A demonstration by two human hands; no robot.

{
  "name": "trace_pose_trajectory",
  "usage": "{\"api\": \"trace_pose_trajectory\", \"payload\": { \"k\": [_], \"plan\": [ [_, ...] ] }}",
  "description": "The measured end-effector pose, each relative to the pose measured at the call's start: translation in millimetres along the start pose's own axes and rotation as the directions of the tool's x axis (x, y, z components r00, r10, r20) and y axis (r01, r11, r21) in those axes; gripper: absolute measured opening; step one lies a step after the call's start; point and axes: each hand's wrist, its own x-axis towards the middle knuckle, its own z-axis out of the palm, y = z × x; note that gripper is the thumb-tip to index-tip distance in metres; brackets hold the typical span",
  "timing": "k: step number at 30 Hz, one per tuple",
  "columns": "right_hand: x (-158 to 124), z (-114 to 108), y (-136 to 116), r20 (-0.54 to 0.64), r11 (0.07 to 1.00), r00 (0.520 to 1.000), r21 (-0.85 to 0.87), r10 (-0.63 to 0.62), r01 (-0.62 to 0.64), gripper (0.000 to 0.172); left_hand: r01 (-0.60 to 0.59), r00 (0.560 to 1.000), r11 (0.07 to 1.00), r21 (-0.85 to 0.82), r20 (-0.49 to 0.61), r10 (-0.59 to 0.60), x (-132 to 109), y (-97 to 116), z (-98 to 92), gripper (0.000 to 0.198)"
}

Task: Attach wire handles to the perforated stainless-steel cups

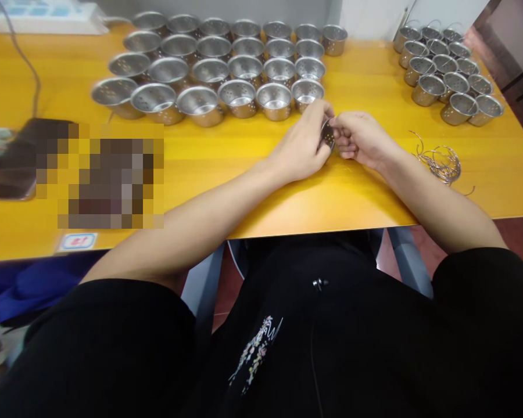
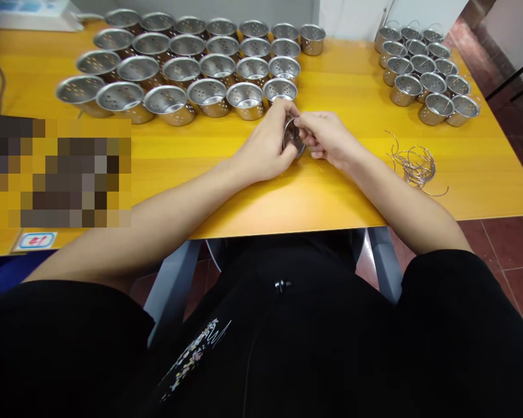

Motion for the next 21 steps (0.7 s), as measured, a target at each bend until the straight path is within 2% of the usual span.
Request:
{"api": "trace_pose_trajectory", "payload": {
  "k": [6,11,21],
  "plan": [
    [5,-2,3,0.009,1.000,1.000,0.018,-0.011,0.010,0.067,-0.001,0.999,1.000,-0.022,-0.034,0.000,1,-4,6.1,0.043],
    [11,-2,8,-0.019,1.000,1.000,0.027,-0.012,0.013,0.063,0.003,0.998,1.000,-0.022,-0.065,-0.004,1,-8,10.0,0.044],
    [9,0,10,-0.028,0.998,0.999,0.053,-0.044,0.045,0.062,-0.003,0.999,1.000,-0.001,-0.038,0.003,1,-11,10.3,0.043]
  ]
}}
